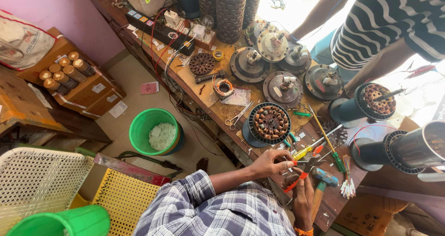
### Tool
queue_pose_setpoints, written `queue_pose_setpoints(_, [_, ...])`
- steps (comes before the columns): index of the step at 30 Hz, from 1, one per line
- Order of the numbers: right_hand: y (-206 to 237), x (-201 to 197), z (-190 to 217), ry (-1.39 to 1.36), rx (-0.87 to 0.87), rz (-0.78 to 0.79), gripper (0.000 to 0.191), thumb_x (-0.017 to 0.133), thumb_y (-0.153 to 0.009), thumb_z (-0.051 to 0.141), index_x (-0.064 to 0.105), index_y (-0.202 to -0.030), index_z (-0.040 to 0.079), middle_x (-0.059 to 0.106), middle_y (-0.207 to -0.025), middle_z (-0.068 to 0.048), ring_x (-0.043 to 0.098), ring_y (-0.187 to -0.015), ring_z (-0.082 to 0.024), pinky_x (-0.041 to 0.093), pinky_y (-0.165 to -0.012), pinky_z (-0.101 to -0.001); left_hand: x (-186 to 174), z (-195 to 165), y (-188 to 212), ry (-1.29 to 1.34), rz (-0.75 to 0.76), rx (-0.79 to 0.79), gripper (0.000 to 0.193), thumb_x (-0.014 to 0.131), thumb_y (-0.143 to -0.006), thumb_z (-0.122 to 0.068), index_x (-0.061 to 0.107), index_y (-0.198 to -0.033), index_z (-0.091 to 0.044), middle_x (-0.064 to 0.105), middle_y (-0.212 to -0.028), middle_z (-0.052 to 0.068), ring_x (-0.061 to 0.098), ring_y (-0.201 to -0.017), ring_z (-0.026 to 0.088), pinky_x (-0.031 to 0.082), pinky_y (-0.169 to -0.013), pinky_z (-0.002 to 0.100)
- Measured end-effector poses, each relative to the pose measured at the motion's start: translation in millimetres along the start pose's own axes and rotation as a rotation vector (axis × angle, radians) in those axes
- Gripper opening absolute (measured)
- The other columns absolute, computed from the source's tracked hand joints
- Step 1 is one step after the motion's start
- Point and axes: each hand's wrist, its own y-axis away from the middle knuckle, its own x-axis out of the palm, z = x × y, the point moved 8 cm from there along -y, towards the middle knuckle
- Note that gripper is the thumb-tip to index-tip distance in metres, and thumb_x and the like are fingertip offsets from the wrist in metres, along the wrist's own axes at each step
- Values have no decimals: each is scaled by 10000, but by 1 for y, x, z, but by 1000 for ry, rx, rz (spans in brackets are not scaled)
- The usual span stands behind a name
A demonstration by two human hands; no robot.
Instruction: The person works on a motor stator at a cluttered workbench, using pliers and a screwdriver to adjust and trim copper windings. The person repeatedly rotates the stator and manipulates individual coils with tools.
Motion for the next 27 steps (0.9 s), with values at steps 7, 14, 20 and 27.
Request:
queue_pose_setpoints(7, [8,3,1,37,-36,-32,409,367,-1107,192,551,-1346,-83,626,-881,-134,624,-838,-193,548,-788,-351,3,1,2,47,40,-12,295,661,-1027,-272,687,-1112,9,687,-861,38,630,-716,63,506,-640,244])
queue_pose_setpoints(14, [12,-2,-6,40,48,-103,419,371,-1096,230,541,-1339,-66,627,-851,-135,640,-791,-210,547,-754,-357,7,0,0,-32,63,-33,287,646,-1030,-264,692,-1109,8,698,-844,41,664,-702,78,526,-624,251])
queue_pose_setpoints(20, [13,-6,-5,45,32,-138,438,352,-1121,268,554,-1341,-53,624,-815,-132,613,-757,-207,509,-706,-333,8,1,-4,-96,44,-58,285,638,-1052,-266,695,-1109,7,672,-788,49,632,-682,73,503,-600,255])
queue_pose_setpoints(27, [9,-6,0,81,22,-147,421,362,-1122,257,566,-1327,-49,621,-826,-133,613,-763,-202,516,-713,-333,8,7,-8,-100,29,-53,291,626,-1051,-275,692,-1110,2,683,-810,44,633,-687,68,524,-612,267])
